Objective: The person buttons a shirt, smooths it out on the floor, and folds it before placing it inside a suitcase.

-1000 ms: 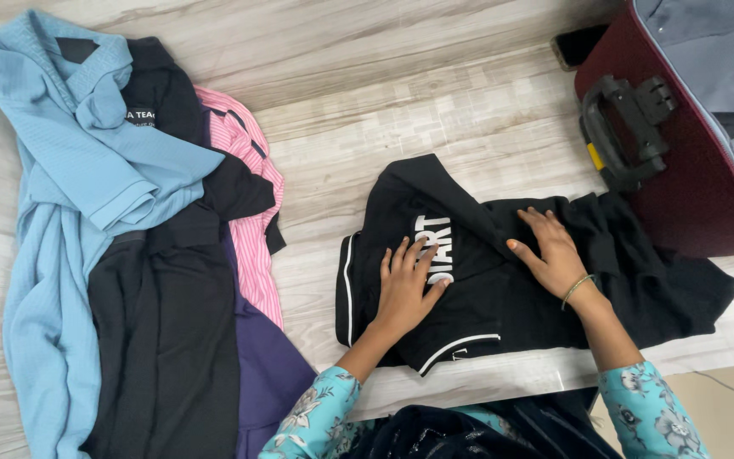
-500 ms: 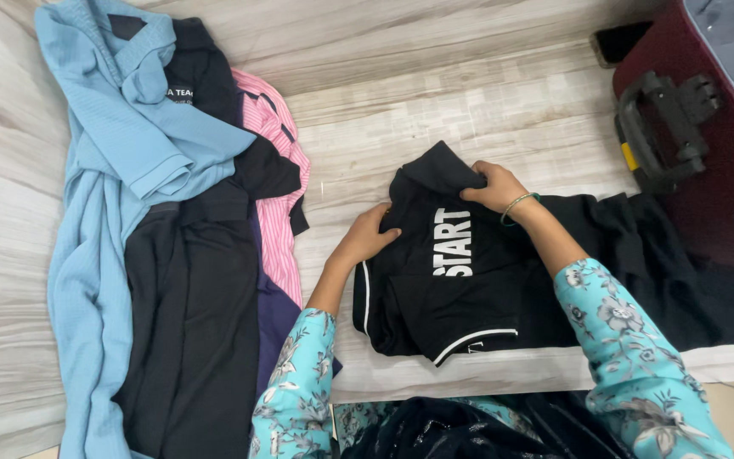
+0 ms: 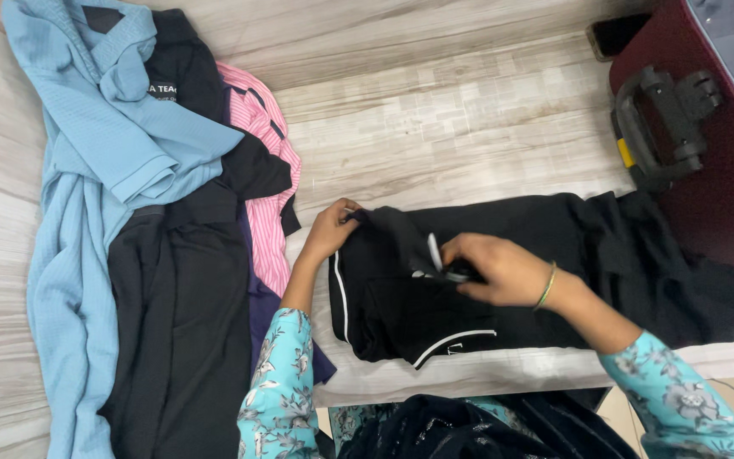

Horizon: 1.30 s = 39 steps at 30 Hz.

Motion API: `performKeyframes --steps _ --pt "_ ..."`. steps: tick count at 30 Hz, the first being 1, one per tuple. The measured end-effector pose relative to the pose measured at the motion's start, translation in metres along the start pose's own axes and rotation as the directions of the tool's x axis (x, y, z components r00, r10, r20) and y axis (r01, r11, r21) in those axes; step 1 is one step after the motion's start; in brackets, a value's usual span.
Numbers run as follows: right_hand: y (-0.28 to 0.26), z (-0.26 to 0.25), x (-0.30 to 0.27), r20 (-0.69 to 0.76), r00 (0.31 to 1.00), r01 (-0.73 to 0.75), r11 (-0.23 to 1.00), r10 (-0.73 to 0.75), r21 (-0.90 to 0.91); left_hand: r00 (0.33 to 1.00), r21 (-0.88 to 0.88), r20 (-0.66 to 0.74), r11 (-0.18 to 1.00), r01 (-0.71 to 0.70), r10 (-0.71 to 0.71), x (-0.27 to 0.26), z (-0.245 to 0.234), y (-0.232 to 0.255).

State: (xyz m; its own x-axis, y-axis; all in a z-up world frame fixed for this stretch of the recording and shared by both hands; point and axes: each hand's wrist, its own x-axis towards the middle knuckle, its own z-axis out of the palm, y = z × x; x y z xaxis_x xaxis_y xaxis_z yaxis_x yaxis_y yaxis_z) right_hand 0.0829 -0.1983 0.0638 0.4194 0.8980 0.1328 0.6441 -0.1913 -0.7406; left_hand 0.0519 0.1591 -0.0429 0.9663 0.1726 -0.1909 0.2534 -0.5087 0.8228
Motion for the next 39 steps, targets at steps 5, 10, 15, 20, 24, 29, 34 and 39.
performKeyframes --steps 5,10,15,20,24,29,34,39 --pt "-0.032 0.066 -0.005 0.009 0.999 0.051 0.929 -0.051 -0.367 0.954 -0.314 0.013 0.907 -0.280 0.299 0.006 0.006 -0.035" --pt "-0.021 0.084 -0.009 -0.124 0.981 0.083 0.895 -0.152 -0.439 0.953 -0.287 -0.028 0.911 -0.295 0.300 -0.007 -0.001 -0.027" --pt "-0.016 0.084 -0.013 -0.116 0.993 -0.017 0.905 -0.036 -0.425 0.911 -0.076 -0.004 0.908 -0.412 0.413 -0.023 -0.011 0.005" --pt "-0.029 0.073 -0.017 -0.035 0.999 0.004 0.957 -0.015 -0.291 0.923 -0.002 -0.122 0.930 -0.368 0.365 -0.023 -0.023 0.011" --pt "-0.030 0.079 -0.018 -0.011 1.000 -0.030 0.935 0.027 -0.353 0.958 0.147 -0.187 0.970 -0.193 0.218 -0.026 -0.031 0.007" --pt "-0.012 0.088 -0.022 0.011 1.000 -0.019 0.894 0.026 -0.448 0.972 0.241 -0.184 0.965 -0.099 0.146 -0.038 -0.040 0.022" --pt "-0.009 0.082 -0.023 0.017 0.998 0.061 0.907 -0.059 -0.417 0.713 0.394 -0.251 0.742 -0.543 0.655 -0.076 -0.030 0.066" --pt "-0.013 0.070 -0.027 -0.054 0.991 0.102 0.959 -0.120 -0.264 0.740 0.347 0.042 0.684 -0.641 0.671 -0.091 0.008 0.080"
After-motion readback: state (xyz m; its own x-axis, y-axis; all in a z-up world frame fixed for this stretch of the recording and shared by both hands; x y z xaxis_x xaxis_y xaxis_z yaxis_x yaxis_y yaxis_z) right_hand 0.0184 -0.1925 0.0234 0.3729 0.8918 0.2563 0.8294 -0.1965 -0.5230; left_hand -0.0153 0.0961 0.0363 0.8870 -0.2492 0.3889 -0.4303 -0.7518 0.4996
